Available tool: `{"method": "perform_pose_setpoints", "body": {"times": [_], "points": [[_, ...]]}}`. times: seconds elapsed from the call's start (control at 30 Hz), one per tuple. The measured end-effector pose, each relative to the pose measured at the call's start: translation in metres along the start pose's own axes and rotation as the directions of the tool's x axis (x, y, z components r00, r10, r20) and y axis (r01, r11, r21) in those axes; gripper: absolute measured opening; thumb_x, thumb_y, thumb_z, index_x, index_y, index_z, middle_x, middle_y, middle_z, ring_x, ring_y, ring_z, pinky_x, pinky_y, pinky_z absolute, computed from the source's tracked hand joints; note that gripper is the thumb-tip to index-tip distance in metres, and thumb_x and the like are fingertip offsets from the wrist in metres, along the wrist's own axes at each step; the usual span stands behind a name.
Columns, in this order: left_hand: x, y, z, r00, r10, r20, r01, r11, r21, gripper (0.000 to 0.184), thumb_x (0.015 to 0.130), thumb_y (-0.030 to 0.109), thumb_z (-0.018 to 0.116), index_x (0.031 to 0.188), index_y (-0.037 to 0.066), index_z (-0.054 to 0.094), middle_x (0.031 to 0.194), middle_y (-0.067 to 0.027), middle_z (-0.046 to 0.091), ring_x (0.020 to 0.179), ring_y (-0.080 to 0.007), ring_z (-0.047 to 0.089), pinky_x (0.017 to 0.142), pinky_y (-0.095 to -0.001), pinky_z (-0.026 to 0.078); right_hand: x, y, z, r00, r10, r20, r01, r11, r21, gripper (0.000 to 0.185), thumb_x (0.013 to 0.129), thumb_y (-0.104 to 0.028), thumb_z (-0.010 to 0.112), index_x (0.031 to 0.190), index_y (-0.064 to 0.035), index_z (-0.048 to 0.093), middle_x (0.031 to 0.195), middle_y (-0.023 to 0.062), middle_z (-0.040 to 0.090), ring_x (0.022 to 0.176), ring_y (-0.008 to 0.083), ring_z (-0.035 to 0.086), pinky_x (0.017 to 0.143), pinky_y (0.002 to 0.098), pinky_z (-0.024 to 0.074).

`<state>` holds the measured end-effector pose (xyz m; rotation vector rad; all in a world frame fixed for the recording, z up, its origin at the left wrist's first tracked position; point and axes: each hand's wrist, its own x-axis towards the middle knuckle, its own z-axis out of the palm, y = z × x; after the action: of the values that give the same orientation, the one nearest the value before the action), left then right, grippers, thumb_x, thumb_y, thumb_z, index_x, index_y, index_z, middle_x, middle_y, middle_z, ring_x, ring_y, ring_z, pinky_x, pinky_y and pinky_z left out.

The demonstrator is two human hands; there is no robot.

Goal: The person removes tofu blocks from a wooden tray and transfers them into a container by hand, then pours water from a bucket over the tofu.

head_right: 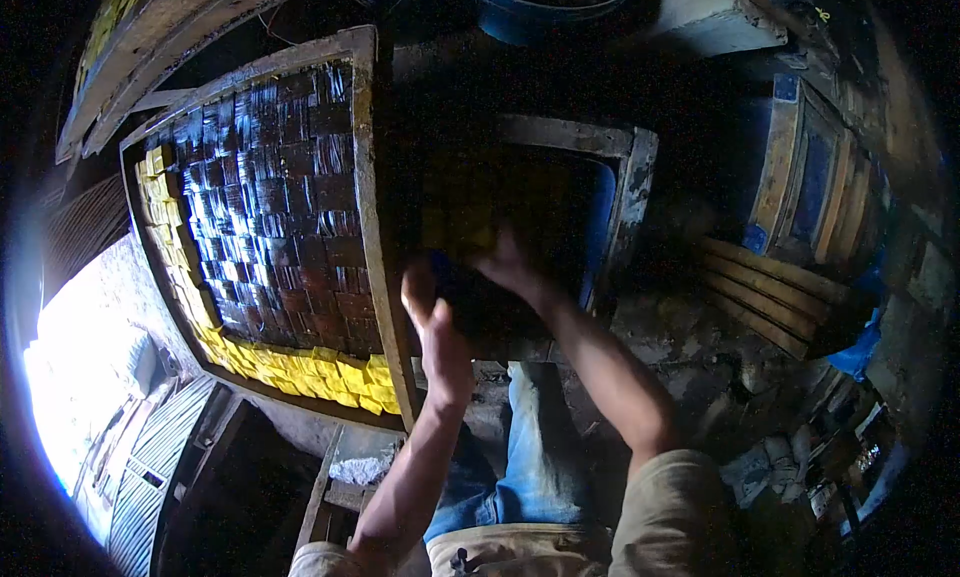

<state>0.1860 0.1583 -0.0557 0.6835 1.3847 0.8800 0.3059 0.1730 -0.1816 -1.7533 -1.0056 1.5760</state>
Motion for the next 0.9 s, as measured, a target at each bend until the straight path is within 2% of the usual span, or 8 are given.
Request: {"method": "perform_pose_setpoints", "body": {"times": [0.1, 0.17, 0.27, 0.53, 0.63, 0.73, 0.8, 0.9], "points": [[-0.035, 0.012, -0.024, 0.975, -0.172, 0.14, 0.184, 0.98, -0.075, 0.074, 0.086, 0.038, 0.058, 0.147, 0.007, 0.03, 0.149, -0.0178, 0.034, 0.14, -0.0298, 0.031, 0.114, -0.0425, 0.023, 0.056, 0.035, 0.017, 0.995, -0.104, -0.008, 0.084, 0.845, -0.528, 0.061, 0.081, -0.02, 0.071, 0.135, -0.0073, 0.046, 0.122, 0.0135, 0.06, 0.109, 0.0241, 0.059, 0.092, 0.0381, 0.0495], [-0.058, 0.01, -0.038, 0.949, -0.263, 0.173, 0.287, 0.949, -0.131, 0.073, 0.085, 0.036, 0.062, 0.145, 0.007, 0.034, 0.142, -0.0164, 0.044, 0.135, -0.0306, 0.04, 0.107, -0.0428, 0.034, 0.076, 0.05, 0.028, 0.997, -0.073, -0.01, 0.047, 0.739, -0.672, 0.06, 0.082, -0.018, 0.071, 0.135, -0.0072, 0.046, 0.122, 0.0131, 0.06, 0.106, 0.0231, 0.059, 0.089, 0.037, 0.0498], [-0.082, 0.017, -0.053, 0.933, -0.289, 0.213, 0.321, 0.938, -0.133, 0.069, 0.085, 0.036, 0.063, 0.141, 0.006, 0.037, 0.14, -0.0174, 0.045, 0.134, -0.0308, 0.042, 0.107, -0.0428, 0.035, 0.088, 0.062, 0.037, 0.998, -0.051, -0.038, 0.006, 0.663, -0.748, 0.059, 0.082, -0.014, 0.07, 0.136, -0.0071, 0.046, 0.122, 0.0124, 0.06, 0.102, 0.0216, 0.06, 0.084, 0.0354, 0.0504], [-0.105, 0.039, -0.09, 0.9, -0.352, 0.257, 0.409, 0.887, -0.213, 0.062, 0.083, 0.036, 0.065, 0.133, 0.006, 0.044, 0.134, -0.0184, 0.05, 0.123, -0.034, 0.053, 0.104, -0.0454, 0.041, 0.038, 0.034, 0.024, 0.964, -0.124, -0.237, -0.052, 0.782, -0.621, 0.057, 0.084, -0.005, 0.067, 0.137, -0.0067, 0.046, 0.122, 0.0106, 0.06, 0.091, 0.0177, 0.063, 0.072, 0.0311, 0.0519], [-0.119, 0.046, -0.112, 0.896, -0.32, 0.308, 0.406, 0.871, -0.276, 0.055, 0.086, 0.032, 0.062, 0.13, 0.004, 0.045, 0.127, -0.0195, 0.056, 0.118, -0.0354, 0.057, 0.102, -0.046, 0.043, -0.022, 0.004, 0.01, 0.904, -0.148, -0.402, 0.002, 0.94, -0.342, 0.056, 0.085, -0.002, 0.066, 0.137, -0.0066, 0.046, 0.121, 0.01, 0.06, 0.086, 0.0163, 0.064, 0.067, 0.0295, 0.0524], [-0.128, 0.053, -0.147, 0.894, -0.266, 0.359, 0.39, 0.857, -0.337, 0.047, 0.09, 0.021, 0.058, 0.13, 0.003, 0.045, 0.128, -0.0193, 0.057, 0.12, -0.0308, 0.055, 0.101, -0.0433, 0.042, -0.102, -0.023, 0.015, 0.859, -0.2, -0.472, 0.293, 0.947, 0.132, 0.049, 0.09, 0.002, 0.061, 0.135, -0.0045, 0.046, 0.118, 0.0108, 0.06, 0.082, 0.0108, 0.063, 0.066, 0.024, 0.0515], [-0.133, 0.058, -0.176, 0.936, -0.262, 0.235, 0.335, 0.868, -0.366, 0.036, 0.091, 0.016, 0.055, 0.123, 0.002, 0.05, 0.119, -0.0172, 0.062, 0.112, -0.0279, 0.059, 0.097, -0.0409, 0.044, -0.153, -0.055, 0.043, 0.819, -0.188, -0.543, 0.28, 0.956, 0.09, 0.038, 0.09, -0.003, 0.063, 0.126, -0.0018, 0.054, 0.111, 0.0116, 0.064, 0.094, 0.0176, 0.063, 0.083, 0.03, 0.0512], [-0.138, 0.07, -0.224, 0.955, -0.29, 0.068, 0.296, 0.903, -0.31, 0.018, 0.091, 0.012, 0.054, 0.104, -0.001, 0.058, 0.099, -0.0103, 0.064, 0.092, -0.0171, 0.062, 0.084, -0.0304, 0.049, -0.187, -0.119, 0.095, 0.788, -0.531, -0.313, 0.38, 0.818, -0.431, 0.028, 0.086, -0.004, 0.063, 0.114, -0.0032, 0.063, 0.112, 0.0113, 0.065, 0.108, 0.0263, 0.061, 0.095, 0.0396, 0.0459]]}}
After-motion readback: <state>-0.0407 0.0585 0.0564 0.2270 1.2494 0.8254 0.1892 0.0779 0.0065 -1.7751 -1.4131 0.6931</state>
